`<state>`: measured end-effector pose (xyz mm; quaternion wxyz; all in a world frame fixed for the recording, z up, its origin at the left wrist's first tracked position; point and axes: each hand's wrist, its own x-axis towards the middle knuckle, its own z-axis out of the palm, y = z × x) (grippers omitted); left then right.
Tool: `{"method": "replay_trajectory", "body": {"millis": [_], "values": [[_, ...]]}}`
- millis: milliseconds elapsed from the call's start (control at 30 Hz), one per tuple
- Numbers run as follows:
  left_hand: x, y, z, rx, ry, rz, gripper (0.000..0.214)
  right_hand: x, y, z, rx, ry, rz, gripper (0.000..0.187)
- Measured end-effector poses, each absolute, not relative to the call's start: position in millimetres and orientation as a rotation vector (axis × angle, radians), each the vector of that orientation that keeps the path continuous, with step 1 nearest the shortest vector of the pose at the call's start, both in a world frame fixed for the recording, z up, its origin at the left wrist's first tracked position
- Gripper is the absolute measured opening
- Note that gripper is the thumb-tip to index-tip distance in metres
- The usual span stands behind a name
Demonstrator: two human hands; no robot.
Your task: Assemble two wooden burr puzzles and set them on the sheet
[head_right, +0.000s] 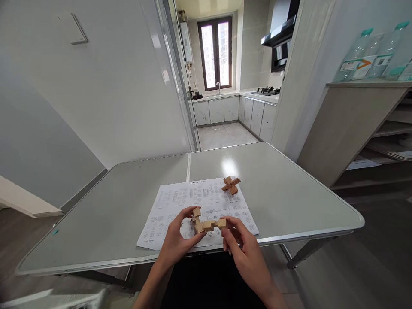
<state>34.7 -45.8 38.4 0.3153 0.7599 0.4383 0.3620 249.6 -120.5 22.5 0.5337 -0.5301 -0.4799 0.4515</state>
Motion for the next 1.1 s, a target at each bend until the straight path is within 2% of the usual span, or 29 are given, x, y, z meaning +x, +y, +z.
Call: {"method": "replay_trajectory", "body": {"millis": [200,333,600,967,1100], "values": [[36,-52,48,1.924,1.116,1.004,0.068,247,-119,29,-1.251,-1.093,0.967,0.039],[36,-56,51,1.928,1.078,1.010,0.067,246,-118,30,-1.201,-1.041,1.039,0.038],[35,-63,62,1.988,1.058,0.956,0.066,239,-122,27,-1.013,-0.883,1.310,0.053],[31,-54,46,1.983,1.201,0.955,0.063,240,-115,25,-1.036,-0.912,1.296,0.053],[31,-55,43,1.990,1.181,0.970,0.063,242,-112,19,-1.067,-0.910,1.362,0.062]]}}
